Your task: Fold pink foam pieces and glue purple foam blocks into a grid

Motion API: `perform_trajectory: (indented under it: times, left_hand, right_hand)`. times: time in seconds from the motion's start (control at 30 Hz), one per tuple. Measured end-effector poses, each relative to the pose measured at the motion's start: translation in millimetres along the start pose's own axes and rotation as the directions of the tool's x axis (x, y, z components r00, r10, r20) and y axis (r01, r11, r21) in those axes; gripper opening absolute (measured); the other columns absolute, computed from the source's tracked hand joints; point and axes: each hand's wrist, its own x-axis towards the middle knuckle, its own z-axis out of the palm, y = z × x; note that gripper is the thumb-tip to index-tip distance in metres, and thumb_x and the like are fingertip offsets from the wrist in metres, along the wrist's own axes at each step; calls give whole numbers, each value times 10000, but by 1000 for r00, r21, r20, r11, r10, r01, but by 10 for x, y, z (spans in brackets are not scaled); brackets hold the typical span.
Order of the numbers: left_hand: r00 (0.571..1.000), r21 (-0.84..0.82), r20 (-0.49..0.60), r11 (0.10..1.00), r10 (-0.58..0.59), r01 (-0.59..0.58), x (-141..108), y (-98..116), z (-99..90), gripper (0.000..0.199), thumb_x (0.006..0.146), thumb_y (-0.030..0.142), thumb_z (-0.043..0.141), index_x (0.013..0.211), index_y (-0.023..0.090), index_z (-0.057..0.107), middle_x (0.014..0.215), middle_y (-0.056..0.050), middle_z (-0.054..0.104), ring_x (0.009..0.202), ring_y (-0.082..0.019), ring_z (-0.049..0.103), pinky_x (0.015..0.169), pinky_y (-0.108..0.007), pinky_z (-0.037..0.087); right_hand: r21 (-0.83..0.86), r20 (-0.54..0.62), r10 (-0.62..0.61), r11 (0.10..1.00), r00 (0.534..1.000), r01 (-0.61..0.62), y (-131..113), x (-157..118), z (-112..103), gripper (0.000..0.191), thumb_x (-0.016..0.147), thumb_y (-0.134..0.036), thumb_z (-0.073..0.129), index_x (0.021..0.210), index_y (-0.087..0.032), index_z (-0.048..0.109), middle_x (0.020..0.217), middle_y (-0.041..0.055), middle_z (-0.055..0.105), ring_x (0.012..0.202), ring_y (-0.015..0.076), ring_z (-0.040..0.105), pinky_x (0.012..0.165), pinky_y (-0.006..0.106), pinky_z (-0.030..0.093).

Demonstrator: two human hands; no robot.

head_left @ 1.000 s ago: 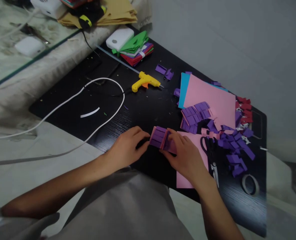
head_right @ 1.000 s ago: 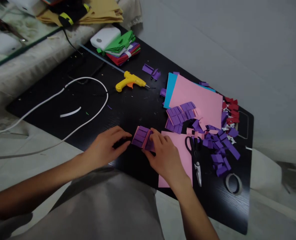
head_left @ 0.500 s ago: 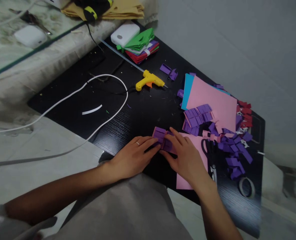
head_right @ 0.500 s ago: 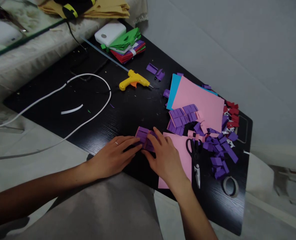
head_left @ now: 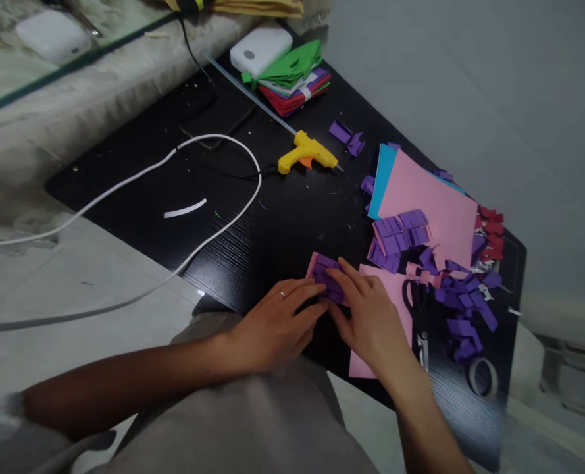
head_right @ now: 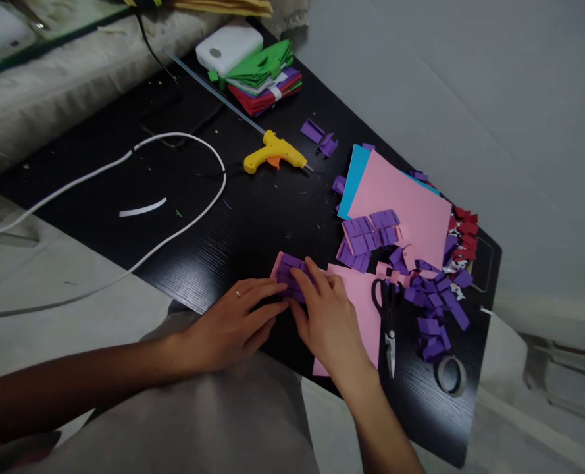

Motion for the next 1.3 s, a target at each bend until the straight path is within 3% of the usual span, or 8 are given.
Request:
perform_trajectory:
  times: [0.13,0.2,0.37,0.53,0.77,0.97,1.13,1.3]
  left_hand:
    - [1000,-58,16,998,-17,18,-27,-48,-23,386,952,55,544,1325,142,588,1386,-183,640,1305,-299,631,1056,-497,579]
    - [999,-106,20,993,-39,41,-47,-65,-33,385,960,69,541,1332,159,589,1403,-177,633,1297,-292,639,1051,-501,582]
    - [990,-256,46,956,-133,141,-58,-69,-78,299,976,131,565,1258,212,626,1420,-135,637,1273,-260,663,1032,-470,603]
    - [976,-393,48,894,-212,213,12,-96,-230,264,984,125,567,1212,225,656,1366,-97,665,1204,-204,696,1008,-395,615]
    - [904,-547,1,756,-428,359,189,-252,-351,255,985,218,647,1240,223,630,1343,-114,669,1243,-244,675,1073,-480,586]
    - [979,-653,69,733,-192,190,287,-328,-311,700,850,391,856,1466,307,535,1600,-149,500,1481,-343,499,1209,-580,461]
    - [983,-689,-10,714,-183,126,321,-254,-314,704,846,411,861,1460,290,539,1541,-151,571,1405,-319,588,1190,-545,496]
    - [988,-650,-66,758,-138,63,381,-157,-374,643,841,418,862,1397,279,570,1486,-150,607,1382,-331,604,1137,-552,542]
  right_hand:
    - [10,-2,7,1000,1000,-7,-45,11,-18,459,963,-272,628,1419,-259,579,1665,127,426,1182,403,608,926,649,586]
    - [21,-17,1,1000,1000,0,-75,35,-25,425,959,-258,639,1382,-242,596,1629,140,472,1266,424,570,981,665,565]
    - [90,-34,-84,992,996,87,-71,138,-18,340,929,-174,632,1265,-226,613,1600,127,518,1553,419,337,1202,735,355]
    - [238,-6,-116,964,993,114,29,215,-8,447,925,-219,679,1348,-224,534,1505,152,599,1446,338,535,1229,664,374]
    - [547,-136,75,837,988,12,6,154,-32,699,849,-337,838,1459,-290,499,1457,115,627,1343,311,628,1148,560,517]
    - [811,-211,145,578,967,91,-79,73,32,762,826,-550,845,1464,-316,501,1491,118,601,1365,307,618,1159,538,521]
    - [871,-299,144,446,943,208,-153,41,53,740,805,-626,835,1394,-301,527,1462,133,625,1341,302,641,1113,513,558]
    - [877,-315,209,436,926,201,-242,24,66,707,752,-696,837,1248,-285,545,1464,160,618,1356,332,627,1102,542,544]
